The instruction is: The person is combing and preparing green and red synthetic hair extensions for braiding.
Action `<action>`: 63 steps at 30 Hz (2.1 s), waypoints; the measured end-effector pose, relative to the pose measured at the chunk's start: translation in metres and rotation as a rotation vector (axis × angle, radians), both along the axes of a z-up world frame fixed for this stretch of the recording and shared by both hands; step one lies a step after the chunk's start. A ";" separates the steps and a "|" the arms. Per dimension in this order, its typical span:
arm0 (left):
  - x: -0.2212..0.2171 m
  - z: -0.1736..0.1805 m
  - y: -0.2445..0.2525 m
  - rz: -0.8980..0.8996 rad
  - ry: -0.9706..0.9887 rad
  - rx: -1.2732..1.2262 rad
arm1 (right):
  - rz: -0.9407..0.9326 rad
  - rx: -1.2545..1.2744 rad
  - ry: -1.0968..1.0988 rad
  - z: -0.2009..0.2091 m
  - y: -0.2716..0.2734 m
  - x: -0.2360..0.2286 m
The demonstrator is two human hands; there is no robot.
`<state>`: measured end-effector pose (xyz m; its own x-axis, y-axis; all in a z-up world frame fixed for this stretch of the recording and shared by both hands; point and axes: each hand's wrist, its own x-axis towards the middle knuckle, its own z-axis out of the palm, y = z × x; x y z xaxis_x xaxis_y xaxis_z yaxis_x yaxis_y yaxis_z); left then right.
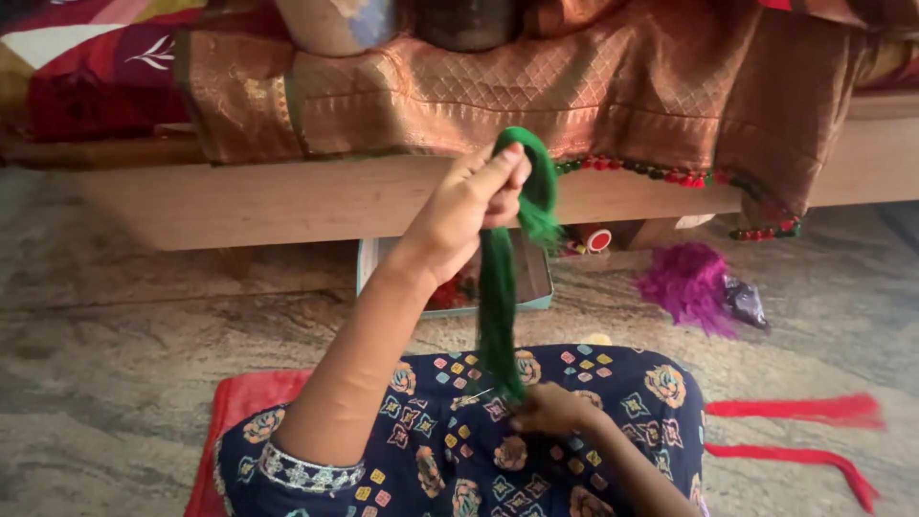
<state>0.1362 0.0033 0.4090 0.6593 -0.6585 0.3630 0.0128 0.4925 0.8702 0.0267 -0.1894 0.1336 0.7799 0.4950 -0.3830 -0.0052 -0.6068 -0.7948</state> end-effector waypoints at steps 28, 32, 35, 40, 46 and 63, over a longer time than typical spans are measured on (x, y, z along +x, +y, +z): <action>0.040 -0.126 0.023 0.102 0.531 -0.249 | -0.177 1.162 0.493 0.099 0.024 -0.004; 0.067 -0.218 0.045 0.434 0.977 -0.122 | -0.420 0.972 0.677 0.087 0.025 -0.014; 0.045 -0.248 0.067 0.608 1.231 -0.044 | -0.350 0.883 0.652 0.120 0.024 -0.015; 0.060 -0.489 0.146 0.664 1.245 0.113 | -0.315 0.942 0.569 0.161 -0.001 0.006; -0.001 -0.372 0.134 1.034 0.674 0.523 | -0.253 0.866 0.545 0.189 0.003 0.024; -0.044 -0.185 0.002 -0.061 0.857 -0.460 | -0.429 0.587 0.278 0.107 0.026 -0.005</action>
<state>0.0920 0.0054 0.2240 0.7893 -0.6140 0.0064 0.5887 0.7596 0.2765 0.0219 -0.1634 0.2407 0.8627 0.3539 -0.3614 -0.3909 0.0130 -0.9204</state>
